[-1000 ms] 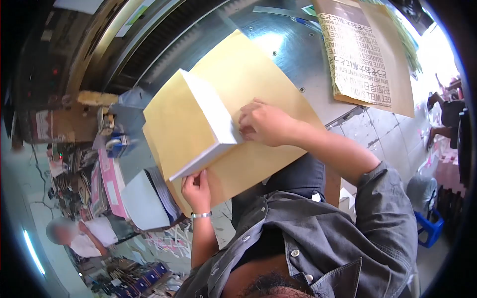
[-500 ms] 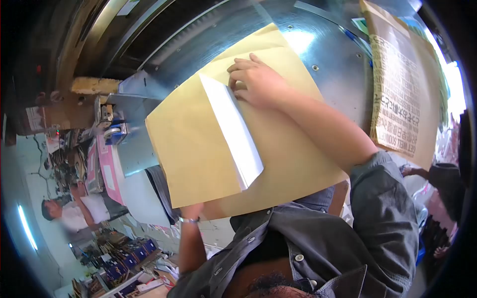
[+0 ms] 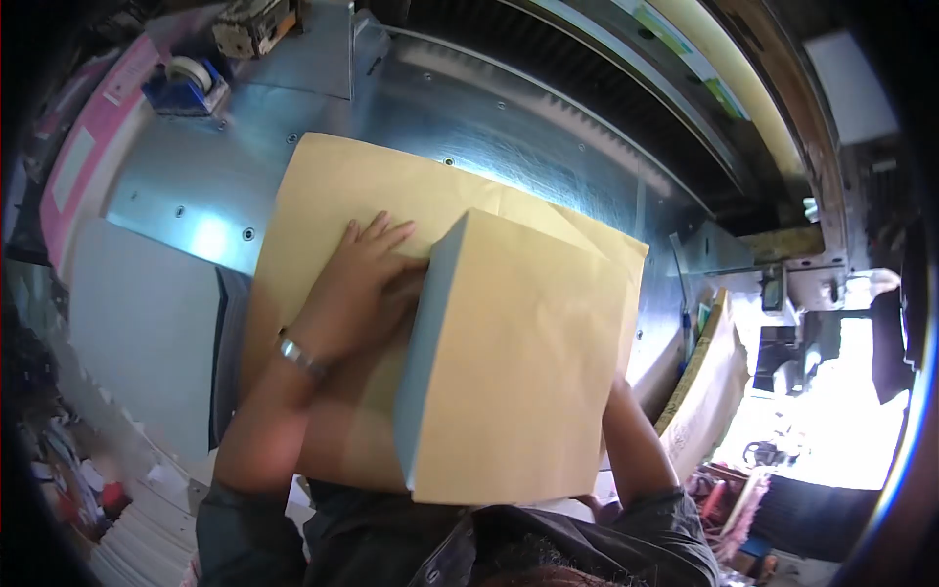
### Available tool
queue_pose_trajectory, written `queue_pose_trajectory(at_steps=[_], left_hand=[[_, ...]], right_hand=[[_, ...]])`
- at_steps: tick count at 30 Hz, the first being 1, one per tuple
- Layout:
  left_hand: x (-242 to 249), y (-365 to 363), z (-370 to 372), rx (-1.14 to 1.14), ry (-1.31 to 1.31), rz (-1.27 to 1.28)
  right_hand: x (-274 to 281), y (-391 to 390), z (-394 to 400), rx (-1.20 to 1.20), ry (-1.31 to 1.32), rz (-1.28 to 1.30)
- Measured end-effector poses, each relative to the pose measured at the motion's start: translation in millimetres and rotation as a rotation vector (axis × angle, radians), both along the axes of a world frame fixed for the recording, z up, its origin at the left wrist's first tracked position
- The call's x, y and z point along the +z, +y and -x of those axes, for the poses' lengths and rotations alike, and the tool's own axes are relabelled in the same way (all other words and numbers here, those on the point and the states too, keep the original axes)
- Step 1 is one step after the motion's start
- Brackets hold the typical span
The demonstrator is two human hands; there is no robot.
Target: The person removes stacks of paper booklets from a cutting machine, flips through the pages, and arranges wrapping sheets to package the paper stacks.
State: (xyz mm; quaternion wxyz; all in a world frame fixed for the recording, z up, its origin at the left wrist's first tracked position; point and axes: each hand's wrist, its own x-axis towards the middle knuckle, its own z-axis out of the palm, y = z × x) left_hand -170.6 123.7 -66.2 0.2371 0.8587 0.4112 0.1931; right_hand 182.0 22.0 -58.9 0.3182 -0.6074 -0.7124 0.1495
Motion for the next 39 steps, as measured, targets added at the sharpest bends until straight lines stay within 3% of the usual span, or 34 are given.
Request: queue_pose_trajectory(at_steps=[3, 15, 24, 27, 34, 37, 39], left_hand=[[26.3, -14.9, 10.0, -0.058, 0.008, 0.071], [35.6, -38.3, 20.0, -0.049, 0.095, 0.239], [33.7, -38.6, 22.8, -0.080, 0.126, 0.175], [16.1, -39.6, 27.0, -0.099, 0.154, 0.075], [-13.1, -33.4, 32.2, -0.126, 0.072, -0.041], [32.3, -40.1, 19.8, -0.085, 0.177, 0.163], [5.7, -40.1, 27.1, -0.088, 0.225, -0.029]], right_hand=[[-0.1, -11.2, -1.2, 0.006, -0.063, 0.155], [5.6, -29.2, -14.2, 0.093, -0.160, 0.508], [1.9, -28.7, -21.0, 0.163, -0.163, 0.571], [-2.3, -25.4, -19.4, 0.185, -0.195, 0.370], [-23.0, -25.4, -27.2, 0.173, 0.015, 0.326], [-39.9, -22.7, -35.9, 0.178, 0.253, 0.387], [-52.4, -19.2, -42.7, 0.175, 0.515, 0.475]])
